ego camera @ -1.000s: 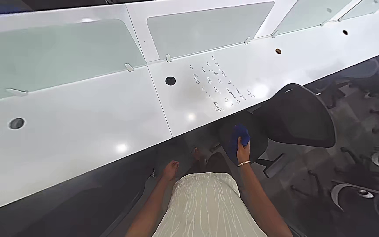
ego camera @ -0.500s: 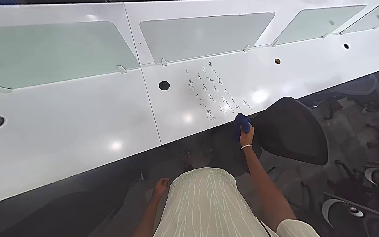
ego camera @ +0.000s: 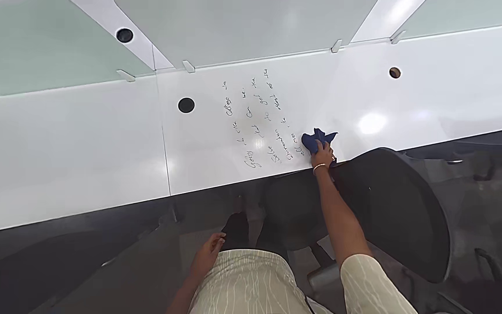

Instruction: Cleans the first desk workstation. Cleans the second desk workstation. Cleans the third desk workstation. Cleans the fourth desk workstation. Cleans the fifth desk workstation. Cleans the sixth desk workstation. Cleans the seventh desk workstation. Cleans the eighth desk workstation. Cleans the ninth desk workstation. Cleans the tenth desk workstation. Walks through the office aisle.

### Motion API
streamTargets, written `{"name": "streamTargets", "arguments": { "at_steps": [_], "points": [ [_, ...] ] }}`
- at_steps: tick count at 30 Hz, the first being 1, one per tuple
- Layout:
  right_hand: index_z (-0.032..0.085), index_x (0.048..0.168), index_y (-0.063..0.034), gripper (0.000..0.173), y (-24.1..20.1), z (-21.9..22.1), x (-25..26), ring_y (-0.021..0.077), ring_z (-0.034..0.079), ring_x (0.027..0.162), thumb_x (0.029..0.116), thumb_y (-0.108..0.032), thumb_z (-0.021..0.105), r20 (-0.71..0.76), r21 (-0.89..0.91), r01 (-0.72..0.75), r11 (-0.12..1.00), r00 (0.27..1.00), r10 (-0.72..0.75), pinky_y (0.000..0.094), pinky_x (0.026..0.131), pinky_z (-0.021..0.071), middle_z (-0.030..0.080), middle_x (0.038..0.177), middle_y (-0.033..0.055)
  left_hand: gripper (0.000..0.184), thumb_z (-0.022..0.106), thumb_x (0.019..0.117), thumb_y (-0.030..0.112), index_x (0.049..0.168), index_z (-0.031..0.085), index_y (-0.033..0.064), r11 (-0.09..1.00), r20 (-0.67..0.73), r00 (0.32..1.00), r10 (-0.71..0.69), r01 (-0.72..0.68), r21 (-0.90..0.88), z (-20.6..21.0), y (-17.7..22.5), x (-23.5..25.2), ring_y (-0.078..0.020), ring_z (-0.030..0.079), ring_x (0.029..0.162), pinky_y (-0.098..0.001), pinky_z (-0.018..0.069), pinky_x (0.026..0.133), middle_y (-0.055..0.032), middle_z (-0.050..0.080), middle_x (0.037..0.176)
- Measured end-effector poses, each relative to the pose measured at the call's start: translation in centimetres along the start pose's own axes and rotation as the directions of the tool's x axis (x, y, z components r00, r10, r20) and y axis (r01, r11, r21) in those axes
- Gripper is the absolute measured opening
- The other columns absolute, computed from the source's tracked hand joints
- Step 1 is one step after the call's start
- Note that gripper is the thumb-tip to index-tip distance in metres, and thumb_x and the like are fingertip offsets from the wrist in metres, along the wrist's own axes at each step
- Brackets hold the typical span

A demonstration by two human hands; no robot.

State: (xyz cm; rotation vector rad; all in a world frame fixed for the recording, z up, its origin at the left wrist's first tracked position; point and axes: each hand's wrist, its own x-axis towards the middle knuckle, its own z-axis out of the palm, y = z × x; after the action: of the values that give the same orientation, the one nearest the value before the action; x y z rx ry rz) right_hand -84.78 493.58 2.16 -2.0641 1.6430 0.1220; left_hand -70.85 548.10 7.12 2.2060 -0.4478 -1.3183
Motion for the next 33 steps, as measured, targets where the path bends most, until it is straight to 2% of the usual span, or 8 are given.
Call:
{"name": "streamTargets", "arguments": {
  "at_steps": [4, 7, 13, 15, 21, 25, 28, 33],
  "points": [
    [0.063, 0.141, -0.0258, 0.055, -0.5, 4.8, -6.4, 0.0439, 0.046, 0.139, 0.0875, -0.014, 0.067, 0.047, -0.025, 0.308, 0.951, 0.951, -0.307, 0.0654, 0.112, 0.0362, 0.051, 0.151, 0.0198, 0.034, 0.05, 0.105, 0.026, 0.13, 0.064, 0.0081, 0.994, 0.022, 0.997, 0.076, -0.077, 0.072, 2.5, 4.9, 1.1, -0.0169, 0.071, 0.1, -0.039, 0.0574, 0.092, -0.0088, 0.072, 0.116],
    [0.067, 0.134, -0.0304, 0.053, -0.2, 5.9, -5.3, 0.0435, 0.051, 0.135, 0.0869, -0.007, 0.065, 0.008, -0.017, 0.43, 0.903, 0.903, -0.43, 0.0662, 0.108, 0.0382, 0.058, 0.145, 0.0175, 0.032, 0.051, 0.1054, 0.023, 0.129, 0.065, 0.0067, 0.991, 0.039, 0.993, 0.108, -0.111, 0.081, 3.8, 7.3, 2.8, -0.0176, 0.071, 0.101, -0.0387, 0.0578, 0.094, -0.0101, 0.071, 0.119],
    [0.055, 0.146, -0.0289, 0.054, -3.0, 1.1, 7.8, 0.0464, 0.043, 0.14, 0.0944, -0.016, 0.063, -0.087, -0.033, 0.094, 0.995, 0.992, -0.097, 0.0693, 0.105, 0.0378, 0.044, 0.156, 0.0184, 0.03, 0.051, 0.1064, 0.025, 0.128, 0.066, 0.0106, 0.974, 0.157, 0.978, 0.135, -0.161, 0.162, 3.9, 9.5, 6.5, -0.0167, 0.07, 0.102, -0.0387, 0.0563, 0.095, -0.008, 0.071, 0.116],
    [0.056, 0.147, -0.0249, 0.056, -3.4, 1.6, 6.5, 0.0486, 0.043, 0.14, 0.0916, -0.017, 0.065, -0.101, -0.028, 0.073, 0.997, 0.992, -0.076, 0.07, 0.106, 0.0368, 0.044, 0.156, 0.0222, 0.03, 0.051, 0.1064, 0.025, 0.128, 0.066, 0.0109, 0.971, 0.169, 0.976, 0.136, -0.165, 0.17, 2.8, 10.3, 7.9, -0.0166, 0.07, 0.101, -0.0385, 0.0563, 0.095, -0.0084, 0.071, 0.117],
    [0.073, 0.127, -0.0241, 0.048, -0.7, 5.9, -3.9, 0.0495, 0.056, 0.127, 0.0845, -0.001, 0.066, -0.031, -0.03, 0.427, 0.904, 0.903, -0.428, 0.0692, 0.104, 0.0408, 0.062, 0.138, 0.0237, 0.029, 0.052, 0.1055, 0.024, 0.124, 0.068, 0.0091, 0.983, 0.117, 0.981, 0.155, -0.165, 0.081, -0.4, 11.8, 11.7, -0.0153, 0.07, 0.099, -0.0353, 0.0573, 0.092, -0.0081, 0.071, 0.116],
    [0.063, 0.139, -0.014, 0.048, -0.1, 1.6, 4.1, 0.0489, 0.047, 0.138, 0.0931, -0.004, 0.058, -0.158, -0.09, 0.086, 0.992, 0.982, -0.1, 0.0674, 0.113, 0.0358, 0.052, 0.148, 0.0279, 0.028, 0.052, 0.1061, 0.025, 0.124, 0.068, 0.0091, 0.978, 0.146, 0.975, 0.17, -0.186, 0.098, -3.7, 12.1, 13.8, -0.0162, 0.069, 0.101, -0.0361, 0.0571, 0.093, -0.0093, 0.07, 0.119],
    [0.054, 0.147, -0.0091, 0.055, 1.2, 0.7, 9.2, 0.0444, 0.032, 0.15, 0.0926, -0.013, 0.06, -0.339, -0.018, -0.146, 0.989, 0.932, 0.131, 0.0583, 0.124, 0.0237, 0.04, 0.158, 0.0274, 0.029, 0.052, 0.106, 0.025, 0.125, 0.068, 0.0101, 0.978, 0.157, 0.976, 0.154, -0.173, 0.119, -6.6, 12.4, 15.0, -0.0151, 0.069, 0.102, -0.0357, 0.0564, 0.095, -0.008, 0.07, 0.119],
    [0.062, 0.136, 0.0012, 0.048, -0.8, 5.5, -0.9, 0.0527, 0.032, 0.147, 0.088, -0.004, 0.062, -0.299, 0.052, 0.108, 0.993, 0.95, -0.088, 0.0647, 0.123, 0.0249, 0.04, 0.153, 0.0352, 0.028, 0.052, 0.1062, 0.025, 0.126, 0.067, 0.0105, 0.974, 0.219, 0.966, 0.136, -0.171, 0.15, -9.0, 12.5, 17.4, -0.0145, 0.07, 0.101, -0.0366, 0.0564, 0.095, -0.0071, 0.07, 0.118]
  ]
}}
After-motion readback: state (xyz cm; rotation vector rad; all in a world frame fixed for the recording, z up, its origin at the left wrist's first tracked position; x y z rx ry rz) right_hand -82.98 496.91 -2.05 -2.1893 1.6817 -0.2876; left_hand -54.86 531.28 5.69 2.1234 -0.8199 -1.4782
